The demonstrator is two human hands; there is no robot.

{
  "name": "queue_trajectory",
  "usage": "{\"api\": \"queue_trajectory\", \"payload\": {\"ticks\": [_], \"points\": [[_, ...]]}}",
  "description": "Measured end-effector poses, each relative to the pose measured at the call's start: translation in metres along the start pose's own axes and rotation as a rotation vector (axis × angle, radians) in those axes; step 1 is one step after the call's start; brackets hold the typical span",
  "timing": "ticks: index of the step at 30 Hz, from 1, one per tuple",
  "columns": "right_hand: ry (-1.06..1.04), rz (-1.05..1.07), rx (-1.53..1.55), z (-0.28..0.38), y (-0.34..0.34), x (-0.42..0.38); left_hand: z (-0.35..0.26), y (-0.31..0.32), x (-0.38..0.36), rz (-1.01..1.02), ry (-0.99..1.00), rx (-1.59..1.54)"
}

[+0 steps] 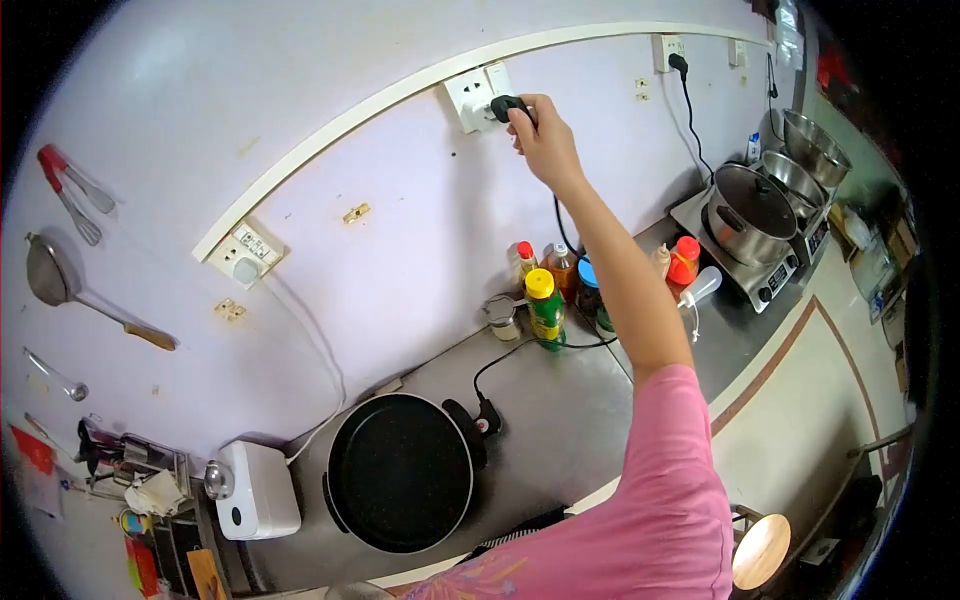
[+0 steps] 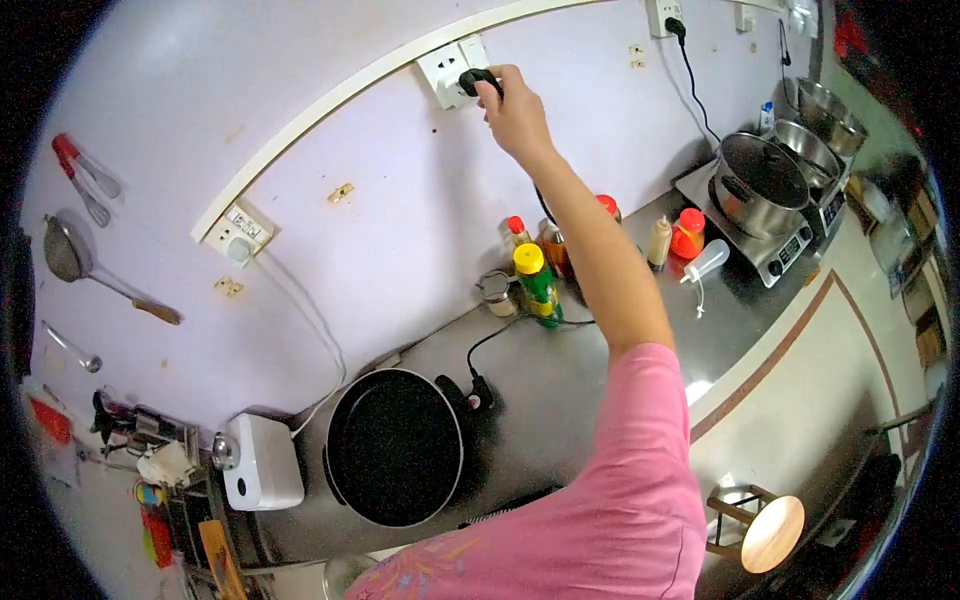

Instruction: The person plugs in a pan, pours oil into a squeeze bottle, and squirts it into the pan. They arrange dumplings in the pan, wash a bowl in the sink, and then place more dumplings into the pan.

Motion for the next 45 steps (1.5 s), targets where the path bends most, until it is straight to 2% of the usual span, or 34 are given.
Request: {"api": "queue_trajectory", "payload": {"ticks": [2,8,10,14,16,18,20,27,29,30,31,32,33,34,35,36,37,38,40,41,42,43,44,45], "points": [[0.010,-0.128,-0.183,-0.006,0.005,0.004,0.006,-0.002,-0.002,-0.012,-0.005,0.004],[0.074,-0.133,-0.387,-0.006,0.014,-0.002,0.021,-0.004,-0.007,-0.024,-0.014,-0.004],[0.071,-0.195,-0.527,0.003,0.019,-0.010,0.024,-0.007,-0.007,-0.032,-0.021,-0.005],[0.077,-0.276,-0.366,-0.003,0.023,-0.009,0.032,-0.002,-0.011,-0.050,-0.029,-0.014],[0.093,-0.270,-0.157,-0.002,0.022,-0.008,0.035,0.000,-0.014,-0.058,-0.035,-0.017],[0.106,-0.258,-0.226,0.000,0.027,-0.006,0.038,0.003,-0.015,-0.073,-0.047,-0.017],[0.043,-0.293,-0.583,0.011,0.035,-0.008,0.040,0.010,-0.016,-0.079,-0.050,-0.023],[0.098,-0.225,-0.441,-0.019,0.037,0.004,0.053,0.019,-0.020,-0.123,-0.059,-0.017],[-0.192,-0.414,-0.711,0.004,0.036,-0.005,0.063,0.020,-0.023,-0.144,-0.050,-0.015],[-0.214,-0.414,-0.643,-0.001,0.034,-0.001,0.073,0.019,-0.026,-0.162,-0.051,-0.022],[-0.245,-0.404,-0.562,-0.008,0.033,0.004,0.081,0.020,-0.028,-0.187,-0.048,-0.019],[-0.010,-0.261,-0.405,-0.040,0.033,0.015,0.093,0.018,-0.032,-0.237,-0.034,0.002],[-0.028,-0.160,-0.429,-0.036,0.031,0.017,0.112,0.014,-0.030,-0.326,0.017,0.077],[0.053,-0.147,-0.437,-0.056,0.028,0.023,0.123,0.014,-0.028,-0.506,0.105,0.250],[-0.040,-0.082,-0.374,-0.056,0.027,0.026,0.133,0.023,-0.043,-0.722,0.131,0.430],[-0.108,-0.012,-0.310,-0.057,0.025,0.025,0.158,0.021,-0.034,-0.541,0.019,0.270],[-0.040,0.088,-0.059,-0.069,0.023,0.034,0.169,0.020,-0.039,-0.362,-0.127,0.120],[-0.084,0.092,0.007,-0.072,0.023,0.036,0.145,0.014,-0.069,-0.200,-0.283,0.007],[-0.191,0.154,-0.240,-0.083,0.014,0.044,0.135,0.007,-0.079,-0.200,-0.333,-0.084],[-0.231,0.143,-0.329,-0.068,0.017,0.035,0.079,-0.012,-0.120,-0.249,-0.314,-0.051],[-0.168,0.097,-0.313,-0.066,0.016,0.031,0.083,-0.014,-0.121,-0.260,-0.369,-0.110],[-0.138,0.076,-0.237,-0.069,0.015,0.031,0.067,-0.024,-0.137,-0.381,-0.345,-0.104],[-0.131,0.094,-0.136,-0.099,0.001,0.045,0.055,-0.032,-0.147,-0.358,-0.316,-0.130],[-0.132,0.148,-0.167,-0.096,0.002,0.044,0.047,-0.040,-0.154,-0.388,-0.286,-0.121]]}}
Point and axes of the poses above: each hand's wrist, its own x-axis towards the middle knuckle, its own y-axis out of the palm, z = x × y, the point moved 6 cm from there along x, towards the middle knuckle, and after that the axes turned 15 degrees about z, right-handed, at the moved point
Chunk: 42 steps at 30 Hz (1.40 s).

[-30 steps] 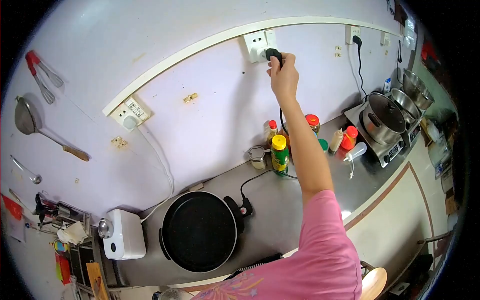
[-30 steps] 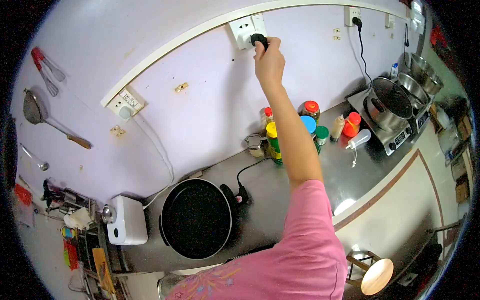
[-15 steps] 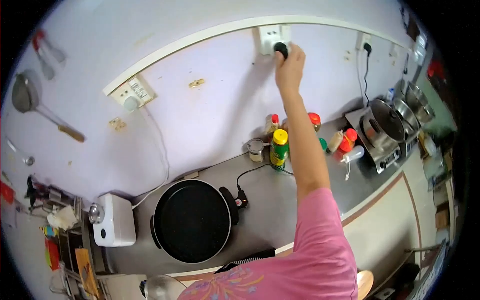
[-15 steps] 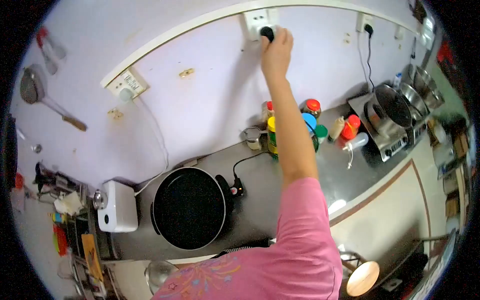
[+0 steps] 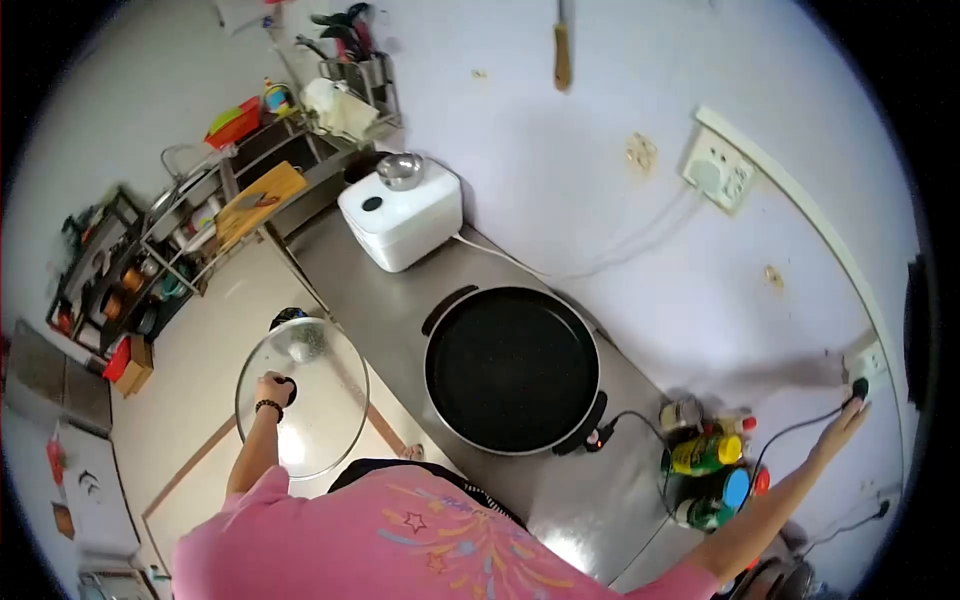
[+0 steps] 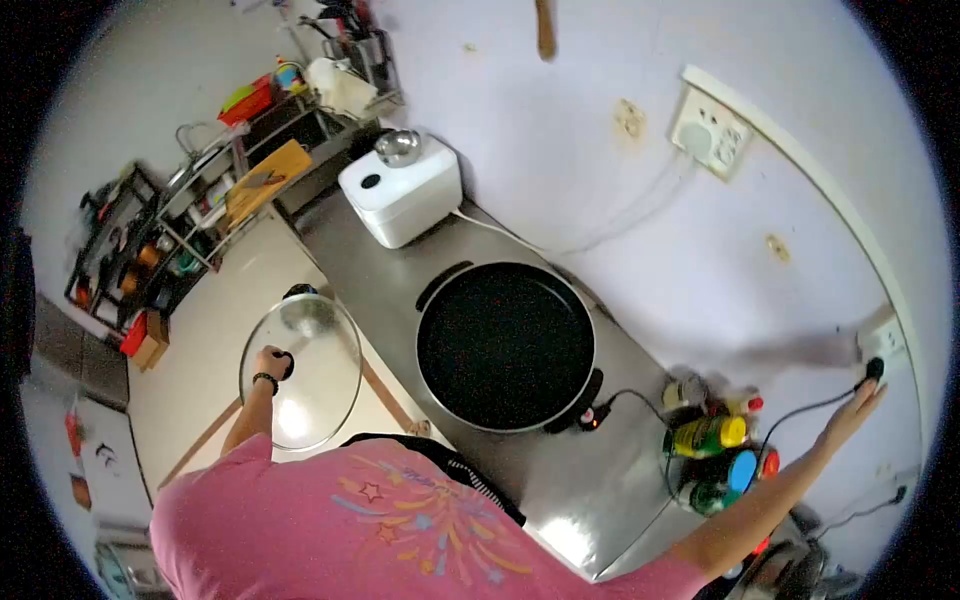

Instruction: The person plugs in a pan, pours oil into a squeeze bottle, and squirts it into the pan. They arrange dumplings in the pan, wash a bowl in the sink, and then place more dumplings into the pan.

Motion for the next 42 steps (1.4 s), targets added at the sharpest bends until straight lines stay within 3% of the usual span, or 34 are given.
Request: {"api": "queue_trajectory", "payload": {"ticks": [1,2,3,4,5,7,9,10,12,15,19,23,25,29,31,32,36,38,41,42], "points": [[0.010,0.048,-0.046,0.003,-0.004,0.001,-0.010,-0.007,-0.003,-0.013,0.050,0.010],[0.038,-0.176,-0.424,-0.011,-0.021,-0.032,-0.034,-0.021,-0.006,-0.010,0.191,0.017],[0.003,-0.150,-0.379,-0.039,-0.028,-0.045,-0.046,-0.039,-0.019,-0.032,0.310,-0.027],[0.073,-0.226,-0.386,0.028,-0.013,-0.079,-0.066,-0.052,-0.030,-0.087,0.424,0.009],[0.122,-0.159,-0.242,0.010,-0.012,-0.101,-0.089,-0.064,-0.045,-0.145,0.542,0.033],[0.389,-0.124,0.209,0.056,0.016,-0.165,-0.134,-0.077,-0.068,-0.094,0.716,-0.013],[0.678,0.146,-0.329,0.139,0.022,-0.217,-0.169,-0.076,-0.081,-0.097,0.965,-0.053],[0.403,0.112,-0.162,0.090,0.024,-0.265,-0.186,-0.070,-0.087,-0.039,1.051,-0.115],[0.452,0.158,-0.117,0.123,0.027,-0.334,-0.229,-0.059,-0.120,0.055,1.256,-0.167],[0.883,0.377,-0.142,0.152,0.016,-0.441,-0.289,-0.030,-0.198,0.279,1.539,-0.315],[0.882,0.339,-0.054,0.170,-0.021,-0.527,-0.340,0.032,-0.331,0.510,1.898,-0.288],[1.022,0.192,0.010,0.155,-0.079,-0.586,-0.352,0.161,-0.420,0.817,1.979,-0.053],[1.092,0.124,0.049,0.145,-0.100,-0.608,-0.343,0.233,-0.448,0.935,1.881,0.191],[1.204,0.098,0.095,0.110,-0.145,-0.641,-0.330,0.327,-0.474,0.896,1.865,0.418],[1.217,0.118,-0.068,0.076,-0.166,-0.663,-0.327,0.345,-0.480,0.914,1.872,0.464],[1.310,0.125,-0.037,0.061,-0.173,-0.673,-0.325,0.350,-0.482,0.894,1.837,0.537],[1.300,0.116,0.006,0.003,-0.183,-0.667,-0.322,0.367,-0.497,0.905,1.820,0.599],[1.122,0.336,-0.168,-0.028,-0.183,-0.627,-0.322,0.381,-0.498,0.897,1.802,0.621],[1.098,0.391,-0.485,-0.075,-0.199,-0.542,-0.324,0.394,-0.494,0.874,1.692,0.751],[0.994,0.357,-0.647,-0.102,-0.203,-0.528,-0.325,0.398,-0.486,0.860,1.665,0.732]]}}
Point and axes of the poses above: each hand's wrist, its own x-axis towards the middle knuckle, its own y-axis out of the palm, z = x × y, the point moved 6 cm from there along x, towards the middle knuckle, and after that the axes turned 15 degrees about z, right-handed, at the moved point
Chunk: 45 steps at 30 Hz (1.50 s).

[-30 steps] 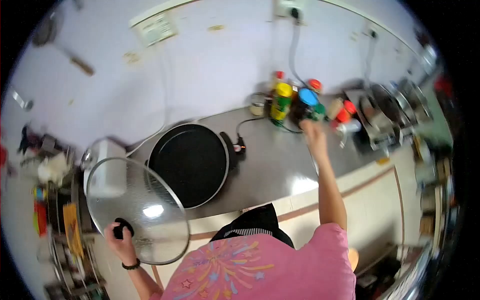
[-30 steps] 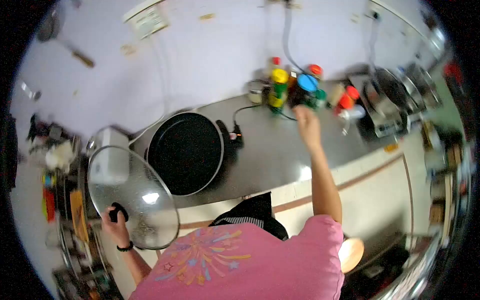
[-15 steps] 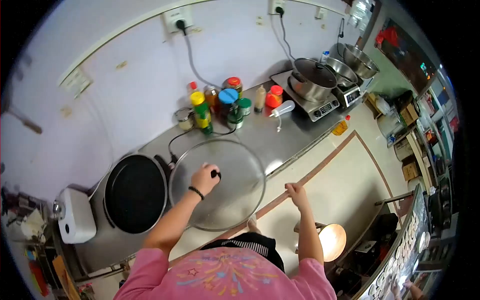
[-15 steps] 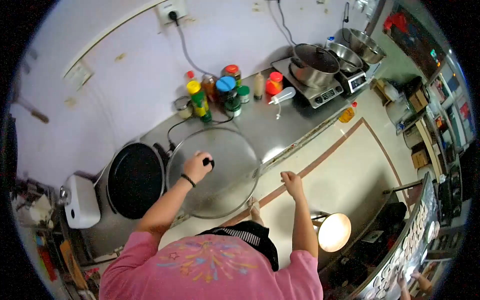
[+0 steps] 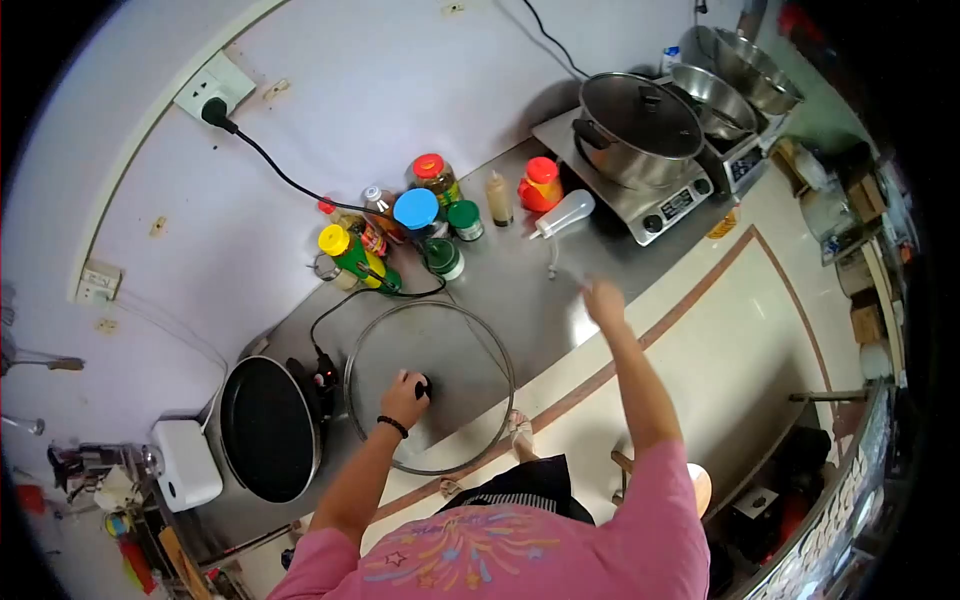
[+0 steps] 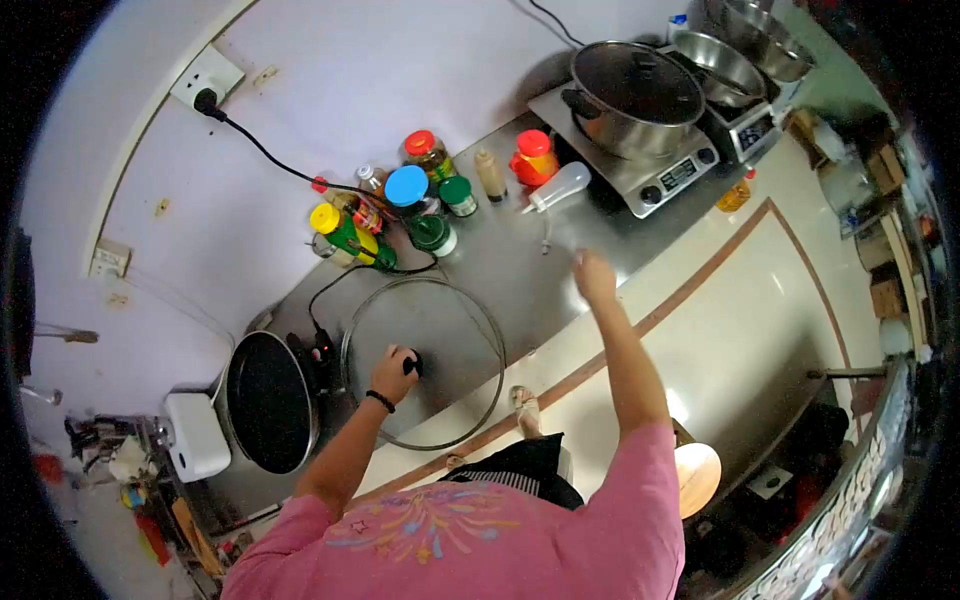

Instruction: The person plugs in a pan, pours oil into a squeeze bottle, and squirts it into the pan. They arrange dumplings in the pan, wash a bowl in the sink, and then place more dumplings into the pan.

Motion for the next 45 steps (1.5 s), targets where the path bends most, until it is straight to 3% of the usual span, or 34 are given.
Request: {"api": "queue_trajectory", "payload": {"ticks": [3,6,7,11,14,16,17,18,19,21,22,23,25,27,28,29,31,33,35,36,38,39,41,44,45], "points": [[-0.180,-0.194,-0.567,0.029,-0.027,0.081,0.023,-0.008,-0.003,-0.039,-0.075,-0.006],[-0.390,-0.112,-0.807,0.044,-0.015,0.124,0.039,-0.020,0.000,-0.130,-0.125,-0.027],[-0.373,-0.024,-0.863,0.047,-0.007,0.132,0.046,-0.022,0.002,-0.133,-0.149,-0.026],[-0.265,0.021,-0.877,0.054,0.002,0.144,0.062,-0.031,0.012,-0.086,-0.219,-0.127],[-0.298,0.124,-0.891,0.053,0.011,0.141,0.065,-0.037,0.017,-0.150,-0.234,-0.104],[-0.498,-0.083,-0.853,0.070,-0.006,0.115,0.062,-0.042,0.019,-0.175,-0.293,-0.113],[-0.509,-0.078,-0.863,0.076,-0.013,0.103,0.059,-0.043,0.018,-0.194,-0.330,-0.108],[-0.446,0.033,-0.703,0.089,-0.028,0.089,0.050,-0.046,0.017,-0.297,-0.354,0.249],[-0.368,0.134,-0.541,0.096,-0.037,0.074,0.039,-0.047,0.018,-0.298,-0.334,0.241],[-0.521,0.317,0.232,0.103,-0.032,0.038,-0.001,-0.069,0.011,-0.491,-0.102,0.104],[-0.392,0.635,0.576,0.096,-0.009,0.020,-0.013,-0.064,0.025,-0.206,0.022,-0.297],[-0.249,0.943,0.929,0.098,0.012,-0.007,-0.035,-0.073,0.027,-0.190,0.037,-0.291],[-0.447,1.287,1.263,0.150,0.000,-0.065,-0.107,-0.079,0.029,0.179,0.499,-0.936],[-0.573,1.683,1.612,0.181,0.006,-0.111,-0.166,-0.096,0.015,0.457,0.771,-0.985],[-0.503,1.788,1.737,0.191,0.011,-0.130,-0.175,-0.086,0.016,0.531,0.886,-0.887],[-0.439,1.872,1.863,0.199,0.015,-0.146,-0.187,-0.079,0.007,0.662,0.809,-1.010],[-0.610,1.768,1.942,0.204,0.018,-0.154,-0.199,-0.071,0.000,0.717,0.737,-1.096],[-0.491,1.457,1.472,0.185,0.023,-0.145,-0.196,-0.065,-0.004,0.651,0.659,-1.093],[-0.615,1.089,1.178,0.184,-0.001,-0.140,-0.194,-0.063,-0.008,0.515,0.661,-1.112],[-0.588,1.006,1.168,0.184,-0.009,-0.140,-0.191,-0.063,-0.007,0.479,0.660,-1.066],[-0.775,0.507,0.784,0.181,-0.042,-0.135,-0.196,-0.056,-0.004,0.456,0.713,-0.999],[-0.757,0.467,0.760,0.180,-0.052,-0.133,-0.194,-0.056,-0.002,0.364,0.741,-1.069],[-0.369,0.231,0.443,0.163,-0.060,-0.122,-0.198,-0.062,-0.006,0.282,0.773,-1.144],[-0.405,-0.109,0.616,0.143,-0.092,-0.123,-0.225,-0.085,-0.053,0.370,1.074,-1.326],[-0.518,-0.171,0.637,0.145,-0.109,-0.128,-0.227,-0.090,-0.066,0.347,1.076,-1.271]]}}
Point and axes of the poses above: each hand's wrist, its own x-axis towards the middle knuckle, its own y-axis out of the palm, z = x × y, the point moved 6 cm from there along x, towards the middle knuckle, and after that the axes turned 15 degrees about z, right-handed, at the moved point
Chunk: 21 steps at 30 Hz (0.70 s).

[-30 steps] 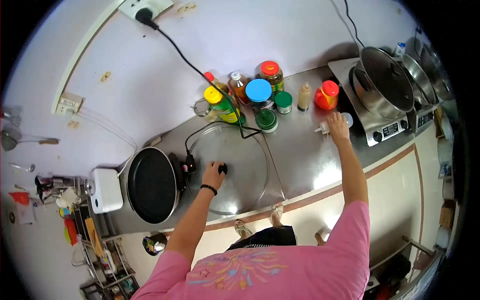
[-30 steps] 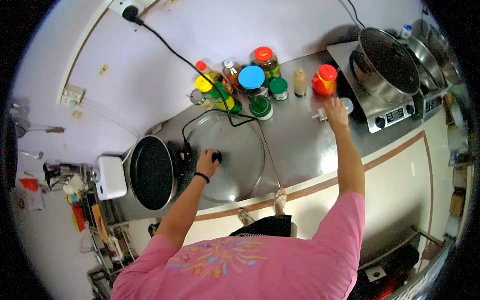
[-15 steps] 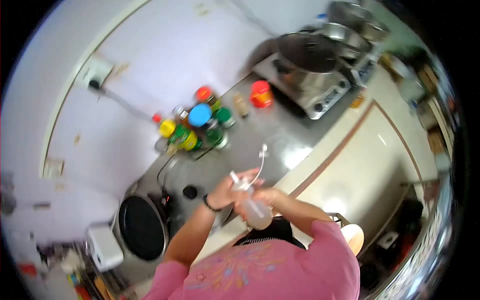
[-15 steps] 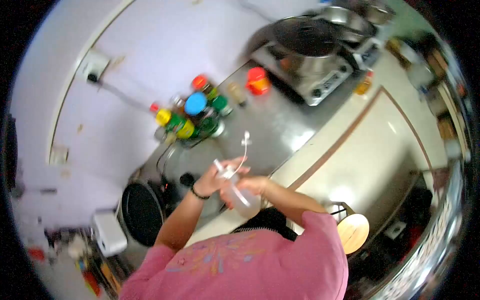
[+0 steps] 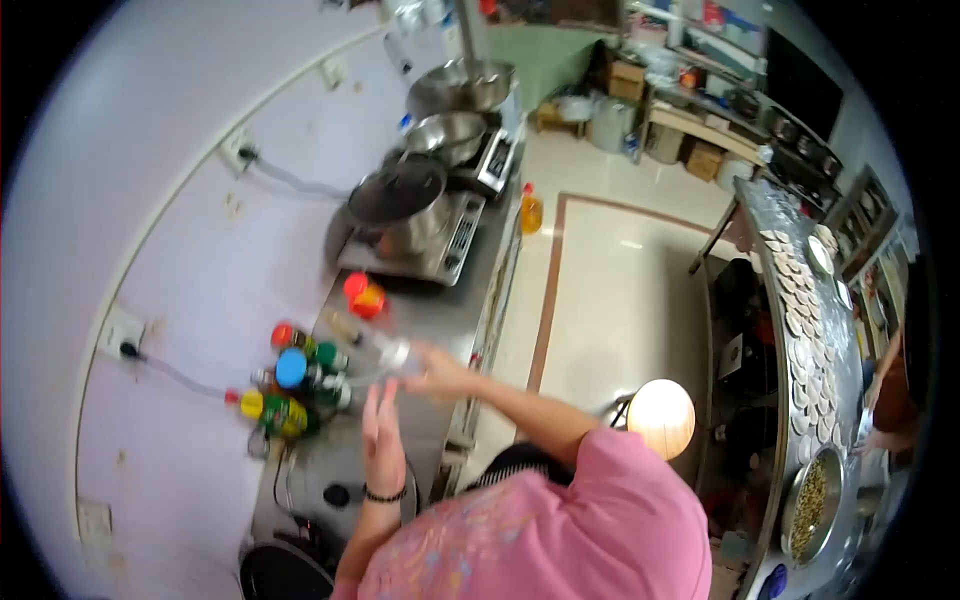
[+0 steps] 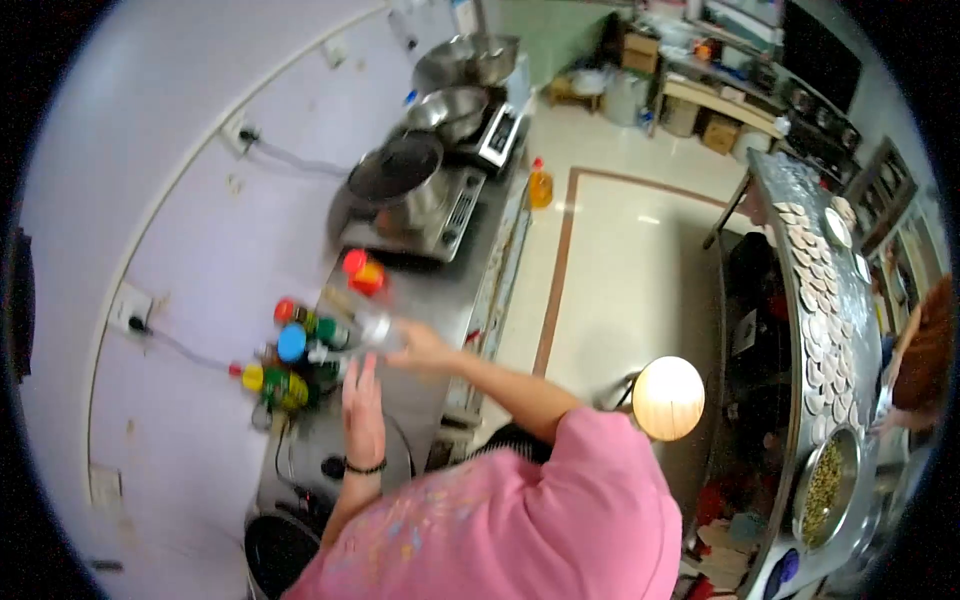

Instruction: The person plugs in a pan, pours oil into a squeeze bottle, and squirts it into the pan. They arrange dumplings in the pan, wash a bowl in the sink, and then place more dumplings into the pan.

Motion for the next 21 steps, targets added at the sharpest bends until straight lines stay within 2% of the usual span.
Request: {"api": "queue_trajectory", "payload": {"ticks": [2,4,5,7,9,10,11,12,14,15,17,18,20,21], "points": [[0.173,0.079,0.146,0.010,-0.015,0.002,0.003,-0.011,-0.010,-0.064,-0.057,0.037],[0.156,0.215,0.612,0.003,-0.005,0.010,0.029,-0.046,-0.018,-0.262,-0.155,-0.137],[0.159,0.272,0.702,0.014,-0.003,0.011,0.038,-0.059,-0.016,-0.320,-0.208,-0.182],[0.104,0.488,0.914,0.041,0.014,0.013,0.020,-0.059,0.008,-0.252,-0.201,-0.223],[0.078,0.607,1.011,0.052,0.032,0.012,0.016,-0.056,0.028,0.114,-0.134,-0.372],[0.104,0.707,1.108,0.056,0.045,0.008,0.013,-0.060,0.028,0.089,-0.137,-0.375],[0.126,0.803,1.204,0.059,0.057,0.004,0.007,-0.052,0.030,0.261,-0.118,-0.345],[0.128,0.813,1.216,0.053,0.067,0.001,0.002,-0.042,0.028,0.438,-0.098,-0.313],[0.173,0.977,1.489,0.043,0.084,-0.008,0.005,-0.045,0.024,0.430,-0.134,-0.346],[0.165,0.987,1.484,0.045,0.080,-0.007,0.005,-0.046,0.022,0.416,-0.143,-0.320],[0.175,0.856,1.194,0.039,0.071,-0.001,0.014,-0.056,0.023,0.313,-0.188,-0.318],[0.168,0.863,1.198,0.036,0.071,0.002,0.014,-0.056,0.027,0.307,-0.189,-0.310],[0.136,0.577,0.667,0.012,0.054,0.016,0.014,-0.066,0.039,0.101,-0.150,-0.063],[0.102,0.381,0.523,0.010,0.043,0.021,0.013,-0.069,0.045,-0.028,-0.078,0.107]]}}
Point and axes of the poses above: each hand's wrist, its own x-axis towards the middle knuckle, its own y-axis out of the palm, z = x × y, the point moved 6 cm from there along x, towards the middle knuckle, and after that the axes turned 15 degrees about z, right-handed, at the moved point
